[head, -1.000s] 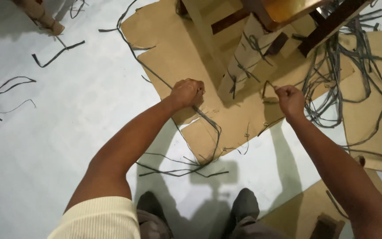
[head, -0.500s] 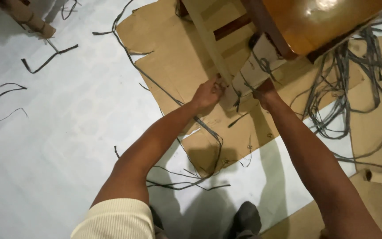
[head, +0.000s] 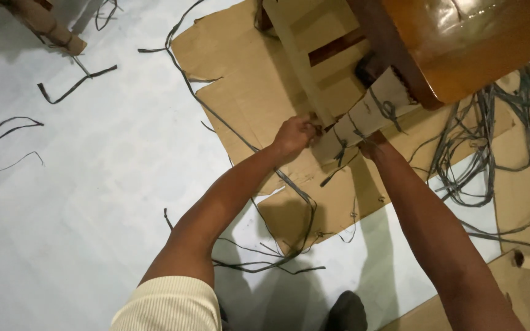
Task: Tying black straps to secure cardboard protective packaging around the legs and frame of a wooden chair.
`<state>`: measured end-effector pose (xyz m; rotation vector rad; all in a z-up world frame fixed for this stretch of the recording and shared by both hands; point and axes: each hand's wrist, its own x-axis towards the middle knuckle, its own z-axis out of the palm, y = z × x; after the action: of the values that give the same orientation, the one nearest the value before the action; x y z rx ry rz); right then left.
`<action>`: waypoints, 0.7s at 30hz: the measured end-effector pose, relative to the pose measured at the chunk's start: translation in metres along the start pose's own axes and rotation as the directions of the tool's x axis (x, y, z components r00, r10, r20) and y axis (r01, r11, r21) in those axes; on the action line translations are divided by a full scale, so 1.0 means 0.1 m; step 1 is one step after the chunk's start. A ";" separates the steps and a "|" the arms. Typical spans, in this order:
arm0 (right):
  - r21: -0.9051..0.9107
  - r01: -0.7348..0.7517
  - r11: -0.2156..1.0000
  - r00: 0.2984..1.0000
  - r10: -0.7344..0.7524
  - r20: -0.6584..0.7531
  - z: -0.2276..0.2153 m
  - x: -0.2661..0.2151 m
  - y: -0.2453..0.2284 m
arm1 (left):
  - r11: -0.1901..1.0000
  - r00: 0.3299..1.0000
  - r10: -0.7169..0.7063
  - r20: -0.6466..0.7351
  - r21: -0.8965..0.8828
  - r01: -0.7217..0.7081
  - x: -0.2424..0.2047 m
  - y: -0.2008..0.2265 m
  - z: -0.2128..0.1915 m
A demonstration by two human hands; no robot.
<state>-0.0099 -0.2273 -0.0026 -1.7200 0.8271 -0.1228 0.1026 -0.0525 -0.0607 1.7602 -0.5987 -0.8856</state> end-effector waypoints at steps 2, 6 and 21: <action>-0.009 0.008 1.000 1.000 -0.008 0.007 -0.04 -0.07 -0.04 | 0.999 1.000 0.014 -0.007 0.033 -0.013 0.05 -0.10 -0.03; -0.027 0.019 0.999 1.000 -0.019 0.016 -0.61 -0.21 0.45 | 0.996 0.997 -0.029 -0.077 0.079 0.035 0.07 -0.16 -0.04; -0.084 0.093 0.992 0.995 -0.089 0.042 -0.64 -0.56 1.11 | 0.967 0.984 -0.179 -0.019 -0.185 0.173 -0.33 1.03 -0.13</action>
<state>-0.1334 -0.2565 -0.0608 -1.8360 0.7348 -0.1168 0.0943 -0.0564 0.0474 1.6756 -0.3294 -0.9968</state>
